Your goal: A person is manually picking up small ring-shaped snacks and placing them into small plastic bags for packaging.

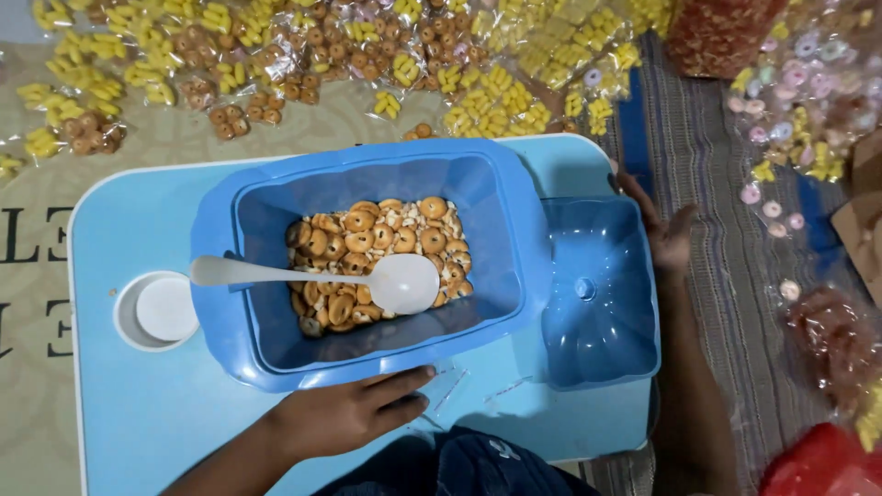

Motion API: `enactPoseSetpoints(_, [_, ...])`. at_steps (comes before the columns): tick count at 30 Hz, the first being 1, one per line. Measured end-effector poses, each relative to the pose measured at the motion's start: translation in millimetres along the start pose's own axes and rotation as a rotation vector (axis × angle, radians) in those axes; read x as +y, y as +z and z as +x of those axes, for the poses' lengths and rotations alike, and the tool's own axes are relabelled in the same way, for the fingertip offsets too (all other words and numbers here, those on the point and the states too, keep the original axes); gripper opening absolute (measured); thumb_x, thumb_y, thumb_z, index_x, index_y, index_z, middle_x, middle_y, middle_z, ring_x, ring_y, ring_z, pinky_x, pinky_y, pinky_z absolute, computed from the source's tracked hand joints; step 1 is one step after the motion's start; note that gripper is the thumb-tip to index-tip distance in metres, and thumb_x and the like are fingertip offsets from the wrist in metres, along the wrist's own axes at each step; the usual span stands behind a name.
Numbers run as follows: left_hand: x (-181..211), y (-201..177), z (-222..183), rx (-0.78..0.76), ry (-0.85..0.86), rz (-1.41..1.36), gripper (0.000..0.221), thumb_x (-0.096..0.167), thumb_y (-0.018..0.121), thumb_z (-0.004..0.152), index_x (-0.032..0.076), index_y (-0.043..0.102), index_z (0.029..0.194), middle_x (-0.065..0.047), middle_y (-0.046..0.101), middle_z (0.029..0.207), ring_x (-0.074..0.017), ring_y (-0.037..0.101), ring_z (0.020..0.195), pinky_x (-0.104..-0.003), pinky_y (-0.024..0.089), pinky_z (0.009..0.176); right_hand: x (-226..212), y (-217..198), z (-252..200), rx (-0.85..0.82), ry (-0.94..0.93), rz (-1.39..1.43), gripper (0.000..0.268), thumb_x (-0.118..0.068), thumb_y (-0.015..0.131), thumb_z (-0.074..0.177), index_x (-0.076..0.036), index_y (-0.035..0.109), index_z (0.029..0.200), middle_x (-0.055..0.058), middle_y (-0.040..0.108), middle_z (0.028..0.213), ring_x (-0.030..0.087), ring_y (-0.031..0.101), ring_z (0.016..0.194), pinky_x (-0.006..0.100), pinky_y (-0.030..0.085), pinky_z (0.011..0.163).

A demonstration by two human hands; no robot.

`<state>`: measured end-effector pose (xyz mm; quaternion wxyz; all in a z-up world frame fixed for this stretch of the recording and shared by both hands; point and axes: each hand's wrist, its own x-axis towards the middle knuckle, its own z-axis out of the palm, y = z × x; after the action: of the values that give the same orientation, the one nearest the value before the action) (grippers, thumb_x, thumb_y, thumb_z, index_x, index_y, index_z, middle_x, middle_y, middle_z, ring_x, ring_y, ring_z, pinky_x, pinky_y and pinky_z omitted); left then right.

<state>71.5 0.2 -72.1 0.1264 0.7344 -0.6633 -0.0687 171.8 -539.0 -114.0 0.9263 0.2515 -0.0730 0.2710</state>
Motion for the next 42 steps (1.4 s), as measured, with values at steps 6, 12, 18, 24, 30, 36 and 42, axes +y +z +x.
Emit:
enactPoseSetpoints(6, [6.5, -17.6, -6.0, 0.165, -0.039, -0.188, 0.056, 0.002, 0.073, 0.092, 0.007, 0.057, 0.145, -0.016, 0.04, 0.162, -0.0322, 0.042, 0.147, -0.046, 0.062, 0.062, 81.4, 15.1, 17.0, 0.288, -0.257, -1.237, 0.088, -0.068, 0.048, 0.099, -0.005, 0.044, 0.16, 0.015, 0.044, 0.165, 0.034, 0.046, 0.148, 0.052, 0.037, 0.121])
enactPoseSetpoints(12, [18.1, -19.8, -1.8, 0.396, -0.015, -0.007, 0.039, 0.009, 0.08, 0.091, 0.008, 0.068, 0.128, -0.014, 0.065, 0.142, -0.0316, 0.055, 0.14, -0.043, 0.06, 0.094, 98.7, 20.4, 2.4, 0.431, -0.307, -1.653, 0.08, -0.081, 0.037, 0.094, -0.025, 0.057, 0.149, 0.005, 0.052, 0.157, 0.028, 0.046, 0.147, 0.05, 0.031, 0.126])
enactPoseSetpoints(18, [22.7, -30.3, 1.4, 0.535, 0.039, 0.072, 0.011, 0.012, 0.076, 0.098, 0.013, 0.075, 0.109, -0.011, 0.071, 0.133, -0.0318, 0.062, 0.132, -0.045, 0.049, 0.109, 93.3, 31.1, -3.6, 0.901, -0.459, -1.569, 0.111, -0.086, 0.041, 0.071, -0.02, 0.045, 0.16, 0.022, 0.067, 0.127, 0.036, 0.066, 0.121, 0.055, 0.048, 0.106])
enactPoseSetpoints(24, [29.4, -34.3, 3.5, 0.637, 0.097, 0.038, 0.008, 0.007, 0.075, 0.101, 0.006, 0.075, 0.109, -0.015, 0.068, 0.134, -0.0365, 0.056, 0.136, -0.056, 0.045, 0.116, 145.2, 80.7, 38.4, 1.149, -0.416, -2.224, 0.085, -0.067, 0.019, 0.098, -0.005, 0.037, 0.153, 0.023, 0.048, 0.153, 0.034, 0.058, 0.13, 0.041, 0.053, 0.104])
enactPoseSetpoints(30, [20.6, -15.4, 3.1, 0.583, 0.033, -0.038, 0.01, 0.019, 0.076, 0.099, 0.014, 0.076, 0.108, -0.009, 0.069, 0.134, -0.0309, 0.057, 0.137, -0.051, 0.042, 0.118, 236.3, 79.5, 131.4, 0.128, -0.536, -2.857, 0.024, 0.001, 0.053, 0.118, 0.008, 0.057, 0.14, 0.024, 0.062, 0.133, 0.034, 0.06, 0.123, 0.041, 0.052, 0.106])
enactPoseSetpoints(36, [17.3, -11.2, 2.8, 0.577, -0.007, -0.023, 0.013, 0.021, 0.073, 0.1, 0.015, 0.076, 0.111, -0.007, 0.067, 0.138, -0.0294, 0.056, 0.139, -0.047, 0.041, 0.117, 361.4, 13.3, 240.9, -0.601, 0.373, -3.117, 0.069, -0.056, 0.034, 0.11, -0.007, 0.043, 0.157, 0.022, 0.053, 0.153, 0.041, 0.047, 0.141, 0.057, 0.034, 0.115])
enactPoseSetpoints(42, [16.1, -20.4, -0.9, 0.648, -0.025, -0.071, 0.01, 0.019, 0.07, 0.102, 0.013, 0.077, 0.107, -0.007, 0.069, 0.133, -0.0288, 0.06, 0.134, -0.043, 0.054, 0.103, 398.3, -40.0, 274.7, -0.481, 0.573, -2.816, 0.047, -0.019, 0.069, 0.1, -0.018, 0.054, 0.145, -0.004, 0.073, 0.128, 0.036, 0.034, 0.148, 0.063, 0.027, 0.106])
